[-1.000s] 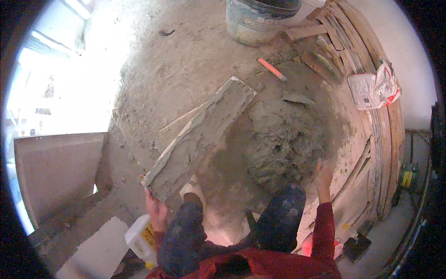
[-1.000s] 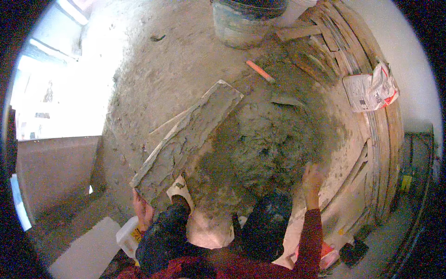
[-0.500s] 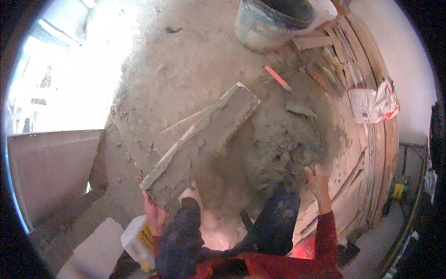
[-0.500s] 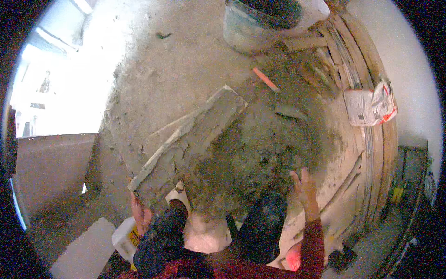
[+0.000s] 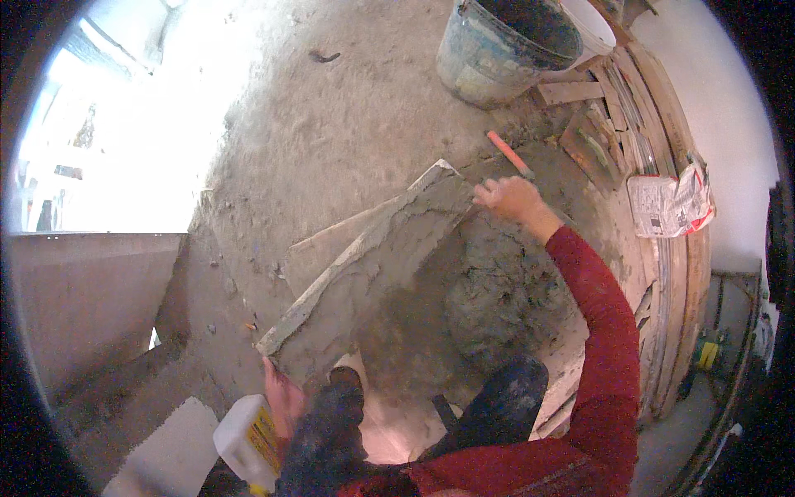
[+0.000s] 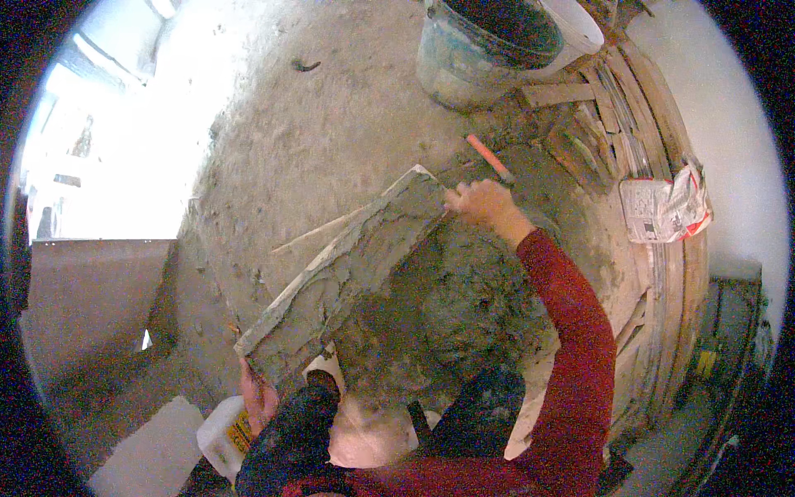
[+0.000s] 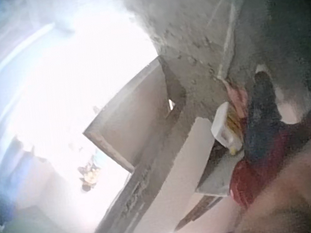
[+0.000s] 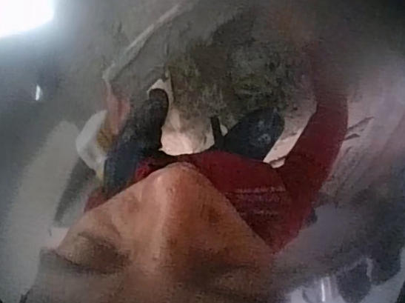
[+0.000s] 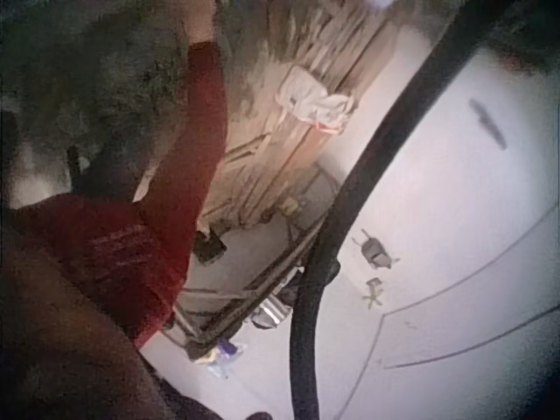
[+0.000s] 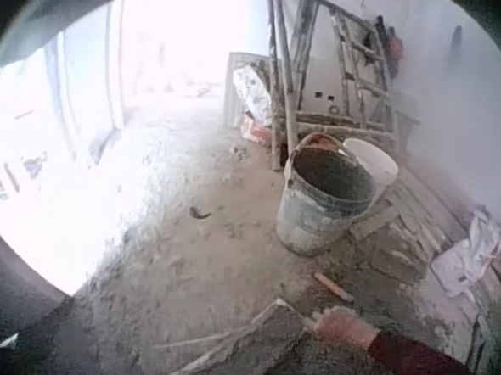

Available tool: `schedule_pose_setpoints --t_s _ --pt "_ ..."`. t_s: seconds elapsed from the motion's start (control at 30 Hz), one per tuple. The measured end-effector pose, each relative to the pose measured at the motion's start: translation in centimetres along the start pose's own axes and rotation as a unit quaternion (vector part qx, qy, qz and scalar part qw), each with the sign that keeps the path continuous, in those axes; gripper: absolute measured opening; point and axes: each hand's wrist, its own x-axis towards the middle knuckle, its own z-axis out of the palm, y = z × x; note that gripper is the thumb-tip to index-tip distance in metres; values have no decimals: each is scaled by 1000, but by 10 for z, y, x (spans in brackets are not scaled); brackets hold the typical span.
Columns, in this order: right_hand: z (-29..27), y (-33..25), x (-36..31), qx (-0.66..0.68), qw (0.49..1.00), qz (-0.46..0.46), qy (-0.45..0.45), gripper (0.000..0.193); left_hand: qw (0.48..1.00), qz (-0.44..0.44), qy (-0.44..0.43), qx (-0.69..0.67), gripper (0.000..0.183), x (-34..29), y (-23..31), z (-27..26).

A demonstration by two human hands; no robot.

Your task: The person picks up a rectangular tile and uses a trowel to scoop and spread adhesive onto its back surface. The person repeatedly scoops adhesive from a bucket and spreads it across the tile, creating ridges with the trowel.

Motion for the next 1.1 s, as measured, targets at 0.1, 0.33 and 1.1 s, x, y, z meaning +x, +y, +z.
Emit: schedule_pose_setpoints --t_s 0.1,0.33,1.1 --pt "6 39 4 1 999 16 -38 31 999 19 39 28 48 -1 0 12" --pt "-7 26 -10 201 961 115 -154 35 999 38 -4 -1 49 3 -3 -3" --pt "-12 20 -22 231 940 205 -142 33 997 50 2 59 50 -12 -4 30"
